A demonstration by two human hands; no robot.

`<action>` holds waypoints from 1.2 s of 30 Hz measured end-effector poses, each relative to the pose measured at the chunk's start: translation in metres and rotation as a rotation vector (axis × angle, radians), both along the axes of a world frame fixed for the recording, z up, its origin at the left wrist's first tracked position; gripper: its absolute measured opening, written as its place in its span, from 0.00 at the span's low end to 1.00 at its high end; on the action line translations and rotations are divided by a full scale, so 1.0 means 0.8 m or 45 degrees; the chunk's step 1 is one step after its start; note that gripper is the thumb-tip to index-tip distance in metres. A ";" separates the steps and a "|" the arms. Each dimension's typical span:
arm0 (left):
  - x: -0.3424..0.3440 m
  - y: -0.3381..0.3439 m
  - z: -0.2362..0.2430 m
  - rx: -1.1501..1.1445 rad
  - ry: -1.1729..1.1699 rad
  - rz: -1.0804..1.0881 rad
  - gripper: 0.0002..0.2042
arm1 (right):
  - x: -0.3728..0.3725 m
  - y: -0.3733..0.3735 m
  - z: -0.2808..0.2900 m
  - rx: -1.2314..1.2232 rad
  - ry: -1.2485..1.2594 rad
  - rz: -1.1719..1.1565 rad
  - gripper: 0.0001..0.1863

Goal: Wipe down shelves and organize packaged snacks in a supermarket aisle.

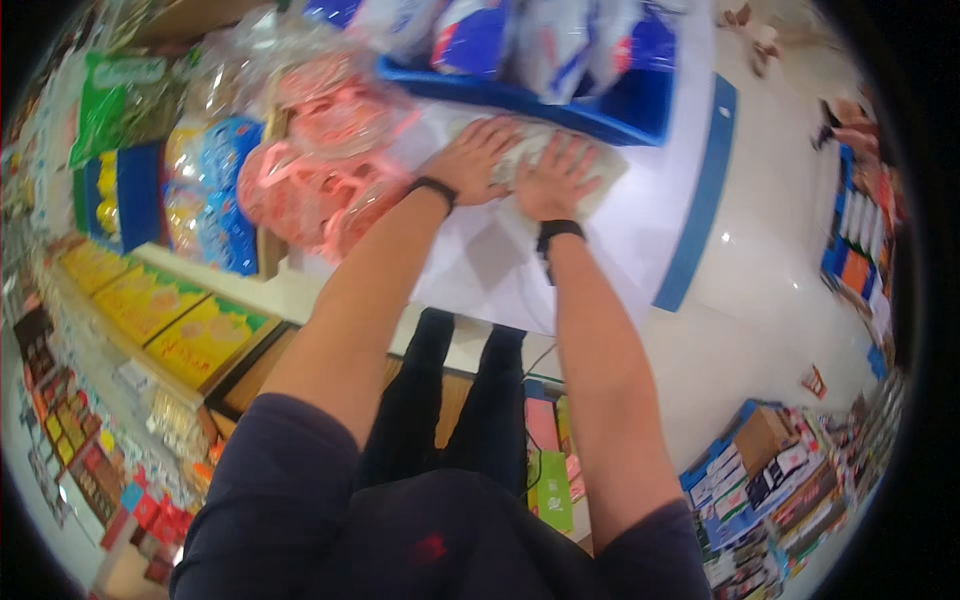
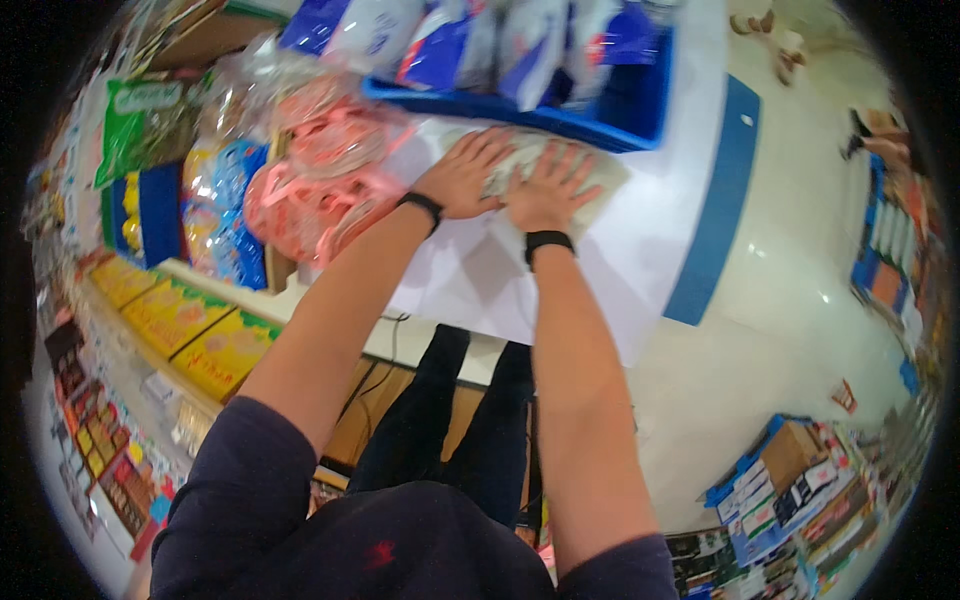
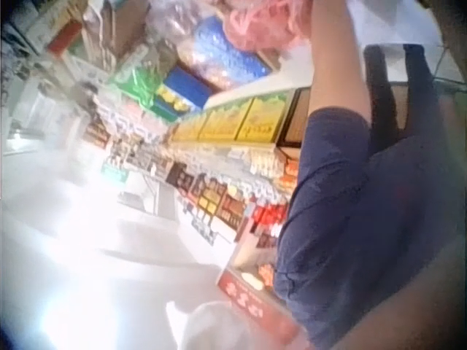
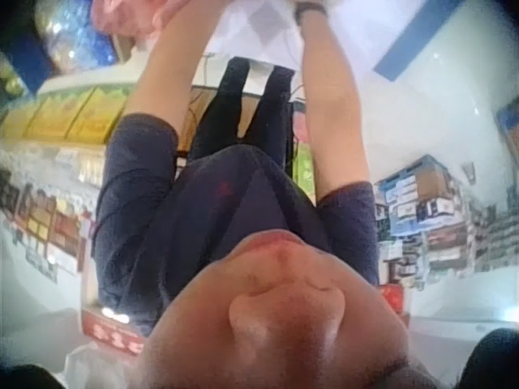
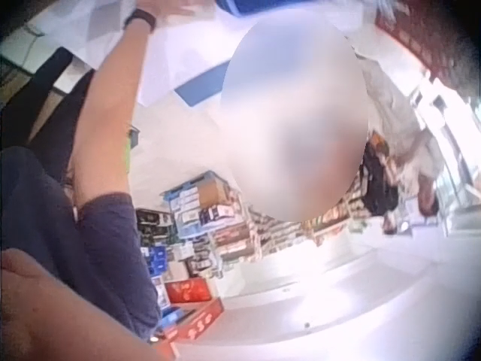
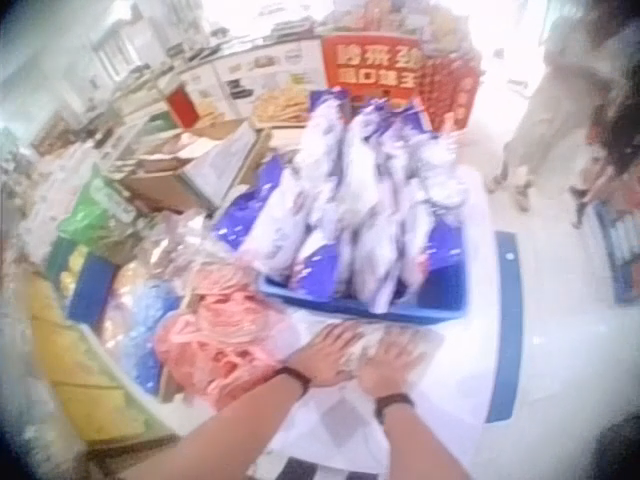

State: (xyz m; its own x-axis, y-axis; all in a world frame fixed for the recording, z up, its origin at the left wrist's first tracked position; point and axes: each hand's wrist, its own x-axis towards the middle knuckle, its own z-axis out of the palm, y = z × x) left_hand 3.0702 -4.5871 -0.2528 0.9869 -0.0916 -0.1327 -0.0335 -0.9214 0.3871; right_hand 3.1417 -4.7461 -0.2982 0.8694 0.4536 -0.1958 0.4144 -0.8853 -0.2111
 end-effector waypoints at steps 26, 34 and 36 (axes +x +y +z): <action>-0.030 -0.044 0.009 0.460 -0.197 0.080 0.34 | -0.035 -0.038 0.022 0.013 0.016 0.031 0.43; -0.048 -0.085 0.031 -0.673 0.297 0.921 0.19 | -0.039 -0.070 0.082 0.471 0.578 -0.186 0.25; -0.024 -0.080 0.027 -0.928 0.552 1.048 0.28 | -0.009 -0.081 0.071 0.559 1.234 -0.480 0.25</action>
State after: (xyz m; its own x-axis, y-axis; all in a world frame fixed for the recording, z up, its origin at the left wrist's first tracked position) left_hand 3.0510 -4.6510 -0.2309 0.6696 0.3580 -0.6508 0.7308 -0.1609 0.6634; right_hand 3.1343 -4.8107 -0.2412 0.5334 0.3900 -0.7506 -0.3715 -0.6892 -0.6221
